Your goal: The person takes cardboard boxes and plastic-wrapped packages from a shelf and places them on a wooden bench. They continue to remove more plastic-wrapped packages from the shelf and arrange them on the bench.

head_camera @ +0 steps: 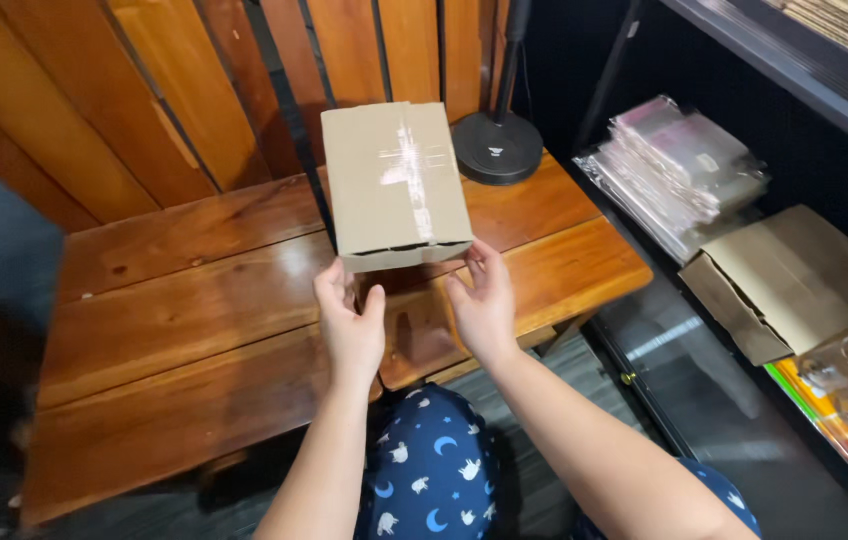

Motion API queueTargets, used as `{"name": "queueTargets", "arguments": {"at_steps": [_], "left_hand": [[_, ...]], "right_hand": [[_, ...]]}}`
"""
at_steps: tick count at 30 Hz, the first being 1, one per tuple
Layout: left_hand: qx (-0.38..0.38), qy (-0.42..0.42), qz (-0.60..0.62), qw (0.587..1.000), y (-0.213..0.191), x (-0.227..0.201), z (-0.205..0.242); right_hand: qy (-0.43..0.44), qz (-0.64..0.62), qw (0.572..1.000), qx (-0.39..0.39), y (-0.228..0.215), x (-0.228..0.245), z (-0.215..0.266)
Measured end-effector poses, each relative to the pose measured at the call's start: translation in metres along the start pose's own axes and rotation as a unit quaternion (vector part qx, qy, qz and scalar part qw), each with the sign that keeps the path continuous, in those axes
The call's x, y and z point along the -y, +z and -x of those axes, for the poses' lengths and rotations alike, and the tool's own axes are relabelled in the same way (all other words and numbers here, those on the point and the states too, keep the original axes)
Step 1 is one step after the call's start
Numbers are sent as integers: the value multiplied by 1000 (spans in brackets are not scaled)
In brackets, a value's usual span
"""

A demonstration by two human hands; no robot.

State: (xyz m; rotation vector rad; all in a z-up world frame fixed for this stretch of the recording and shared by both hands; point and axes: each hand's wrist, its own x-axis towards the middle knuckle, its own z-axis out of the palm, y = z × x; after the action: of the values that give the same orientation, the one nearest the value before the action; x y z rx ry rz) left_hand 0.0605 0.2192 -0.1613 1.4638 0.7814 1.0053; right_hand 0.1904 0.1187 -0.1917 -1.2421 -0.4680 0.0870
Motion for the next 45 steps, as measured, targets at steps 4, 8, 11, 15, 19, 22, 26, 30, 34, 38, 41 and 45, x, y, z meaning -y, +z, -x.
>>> {"name": "queueTargets", "arguments": {"at_steps": [4, 8, 11, 15, 19, 22, 26, 30, 34, 38, 41, 45], "left_hand": [[-23, -41, -37, 998, -7, 7, -24], [-37, -56, -12, 998, -2, 28, -39], [-40, -39, -38, 998, 0, 34, -45], [-21, -89, -150, 984, 3, 16, -40], [-4, -118, -185, 976, 10, 15, -38], [0, -118, -214, 970, 15, 25, -39], [-16, -101, -226, 969, 22, 43, -43], [-15, -111, -239, 965, 23, 55, -42], [-15, -129, -248, 960, 24, 54, -44], [-20, -112, -223, 968, 22, 45, -38], [-14, -112, -212, 971, 21, 39, -37], [-3, -120, -218, 968, 15, 28, -35]], "right_hand": [[23, 4, 999, 38, 20, -27, -22], [39, -6, 998, 57, 33, -38, -40], [34, 0, 997, 64, 39, -69, -51], [55, -7, 996, 76, 37, -84, -63], [67, 30, 994, 84, 24, -79, -68], [56, 56, 992, 93, 19, -84, -70], [87, 89, 984, 125, 18, -67, -64], [99, 99, 981, 131, 16, -62, -57], [94, 115, 978, 145, 15, -55, -56], [88, 130, 975, 158, 14, -54, -56], [89, 135, 974, 156, 12, -56, -56], [90, 137, 973, 161, 11, -53, -57]]}}
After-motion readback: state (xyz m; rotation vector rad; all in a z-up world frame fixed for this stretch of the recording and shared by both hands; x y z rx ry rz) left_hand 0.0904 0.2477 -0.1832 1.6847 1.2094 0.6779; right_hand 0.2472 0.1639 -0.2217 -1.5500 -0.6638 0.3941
